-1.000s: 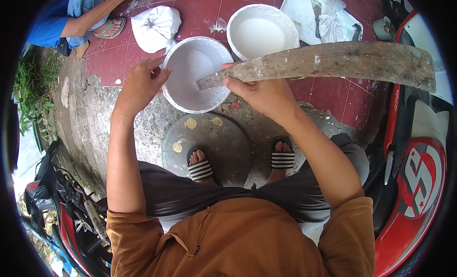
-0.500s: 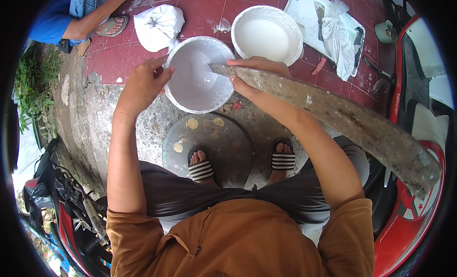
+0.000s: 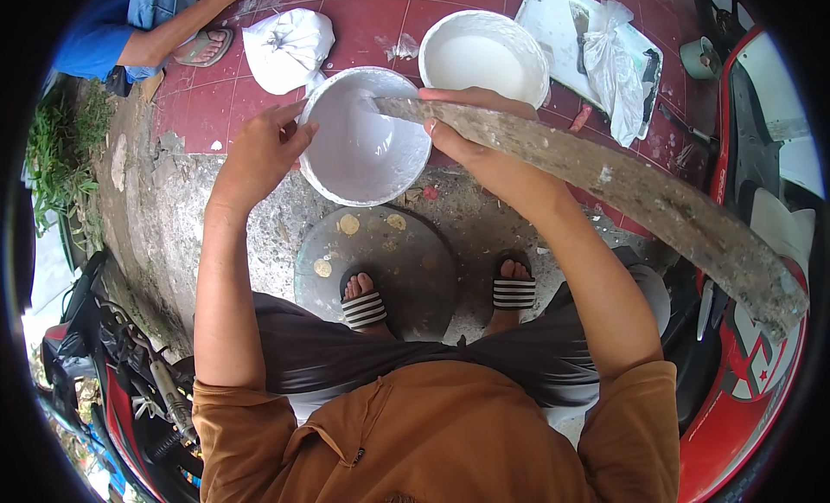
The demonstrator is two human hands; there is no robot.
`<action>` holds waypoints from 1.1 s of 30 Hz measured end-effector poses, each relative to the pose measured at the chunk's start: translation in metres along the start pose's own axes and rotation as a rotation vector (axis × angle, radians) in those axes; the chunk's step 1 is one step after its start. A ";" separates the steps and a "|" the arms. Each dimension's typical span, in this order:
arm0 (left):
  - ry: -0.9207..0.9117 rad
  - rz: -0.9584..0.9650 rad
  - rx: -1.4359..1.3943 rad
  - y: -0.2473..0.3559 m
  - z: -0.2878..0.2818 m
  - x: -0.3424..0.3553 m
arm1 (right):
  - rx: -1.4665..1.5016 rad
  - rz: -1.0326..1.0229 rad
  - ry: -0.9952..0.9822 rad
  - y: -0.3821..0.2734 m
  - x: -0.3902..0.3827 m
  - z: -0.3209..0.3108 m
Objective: The person stirs white paint in a bucket using a wooden stick while another bucket of paint and a bag of material sit nearby on a tiled floor.
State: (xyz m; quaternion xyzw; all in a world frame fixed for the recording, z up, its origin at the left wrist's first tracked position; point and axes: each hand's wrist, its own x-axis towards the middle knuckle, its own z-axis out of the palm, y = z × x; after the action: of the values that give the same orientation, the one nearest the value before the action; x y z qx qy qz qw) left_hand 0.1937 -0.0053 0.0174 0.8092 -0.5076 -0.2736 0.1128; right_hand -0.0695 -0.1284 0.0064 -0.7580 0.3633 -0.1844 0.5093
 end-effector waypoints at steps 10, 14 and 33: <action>0.024 0.031 0.005 0.000 0.002 0.001 | 0.010 0.183 -0.270 -0.005 -0.010 0.007; 0.042 0.027 -0.010 0.000 0.002 0.001 | 0.191 0.117 -0.163 -0.006 -0.009 0.012; 0.094 0.047 -0.013 -0.003 0.011 0.003 | -0.014 -0.042 -0.095 -0.006 -0.004 0.015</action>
State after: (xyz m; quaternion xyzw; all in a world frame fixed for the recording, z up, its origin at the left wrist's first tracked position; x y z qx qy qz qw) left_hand 0.1911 -0.0055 0.0059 0.8082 -0.5188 -0.2361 0.1481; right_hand -0.0605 -0.1149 0.0060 -0.7770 0.3239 -0.1564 0.5166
